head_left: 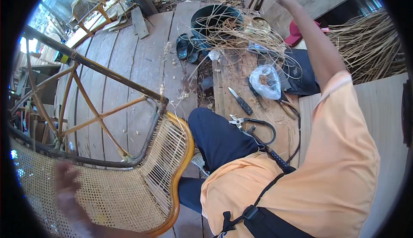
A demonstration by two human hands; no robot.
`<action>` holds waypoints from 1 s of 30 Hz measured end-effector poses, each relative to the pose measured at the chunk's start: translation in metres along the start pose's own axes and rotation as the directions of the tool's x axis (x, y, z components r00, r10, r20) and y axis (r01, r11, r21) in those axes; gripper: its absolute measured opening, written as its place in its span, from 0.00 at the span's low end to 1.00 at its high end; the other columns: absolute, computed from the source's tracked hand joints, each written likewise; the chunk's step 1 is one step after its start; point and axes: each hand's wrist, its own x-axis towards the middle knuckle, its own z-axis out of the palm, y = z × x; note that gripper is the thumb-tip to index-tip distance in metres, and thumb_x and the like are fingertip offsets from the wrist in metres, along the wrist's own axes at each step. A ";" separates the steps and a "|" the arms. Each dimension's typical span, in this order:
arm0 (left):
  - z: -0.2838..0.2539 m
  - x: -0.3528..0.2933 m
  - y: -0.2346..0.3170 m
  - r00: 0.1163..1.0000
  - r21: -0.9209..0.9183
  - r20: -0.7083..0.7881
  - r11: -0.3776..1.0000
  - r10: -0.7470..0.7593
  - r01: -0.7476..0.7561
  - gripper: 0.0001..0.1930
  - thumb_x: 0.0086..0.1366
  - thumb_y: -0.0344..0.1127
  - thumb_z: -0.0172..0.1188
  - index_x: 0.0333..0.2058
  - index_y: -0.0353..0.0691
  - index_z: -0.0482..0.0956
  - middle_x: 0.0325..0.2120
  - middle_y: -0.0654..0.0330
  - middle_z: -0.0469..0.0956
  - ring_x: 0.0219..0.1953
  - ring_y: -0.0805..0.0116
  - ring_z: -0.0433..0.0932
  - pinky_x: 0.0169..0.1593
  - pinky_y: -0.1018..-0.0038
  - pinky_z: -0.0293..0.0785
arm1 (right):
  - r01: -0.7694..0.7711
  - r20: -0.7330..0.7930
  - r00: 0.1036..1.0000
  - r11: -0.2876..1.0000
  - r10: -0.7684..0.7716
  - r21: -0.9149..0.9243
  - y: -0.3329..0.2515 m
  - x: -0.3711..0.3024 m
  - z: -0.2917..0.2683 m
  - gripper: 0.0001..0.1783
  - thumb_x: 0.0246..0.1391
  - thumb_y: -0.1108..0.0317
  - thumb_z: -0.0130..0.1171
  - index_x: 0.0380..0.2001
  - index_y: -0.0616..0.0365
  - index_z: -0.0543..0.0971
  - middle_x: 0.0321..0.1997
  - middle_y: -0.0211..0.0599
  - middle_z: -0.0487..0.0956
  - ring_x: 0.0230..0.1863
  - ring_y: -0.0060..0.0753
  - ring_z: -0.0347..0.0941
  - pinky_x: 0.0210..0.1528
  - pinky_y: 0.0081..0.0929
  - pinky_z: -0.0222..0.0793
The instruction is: The recorder is weaving and securing rattan strips onto a chair frame.
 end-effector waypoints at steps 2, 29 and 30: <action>0.044 -0.006 0.018 0.925 0.265 0.352 0.963 -0.142 0.047 0.30 0.56 0.50 0.61 0.50 0.32 0.71 0.43 0.53 0.75 0.48 0.60 0.73 0.47 0.67 0.70 | -0.168 0.066 0.980 0.963 0.185 -0.211 0.149 0.014 -0.002 0.12 0.50 0.63 0.50 0.30 0.60 0.77 0.28 0.44 0.77 0.28 0.40 0.74 0.30 0.37 0.70; 0.183 -0.078 -0.100 0.723 -0.003 0.569 0.879 -0.391 0.478 0.17 0.63 0.32 0.55 0.48 0.31 0.71 0.40 0.57 0.75 0.42 0.71 0.73 0.48 0.78 0.68 | 0.220 -0.055 0.950 0.786 -0.306 -0.578 0.169 -0.116 -0.044 0.11 0.56 0.68 0.47 0.41 0.56 0.74 0.36 0.43 0.76 0.43 0.41 0.73 0.44 0.31 0.67; 0.183 -0.083 -0.106 0.738 -0.013 0.542 0.874 -0.402 0.485 0.16 0.62 0.31 0.55 0.48 0.31 0.71 0.39 0.58 0.75 0.40 0.73 0.73 0.47 0.78 0.68 | 0.234 -0.042 0.950 0.795 -0.309 -0.559 0.144 -0.121 -0.032 0.11 0.56 0.68 0.47 0.41 0.56 0.74 0.36 0.43 0.76 0.43 0.41 0.73 0.44 0.31 0.67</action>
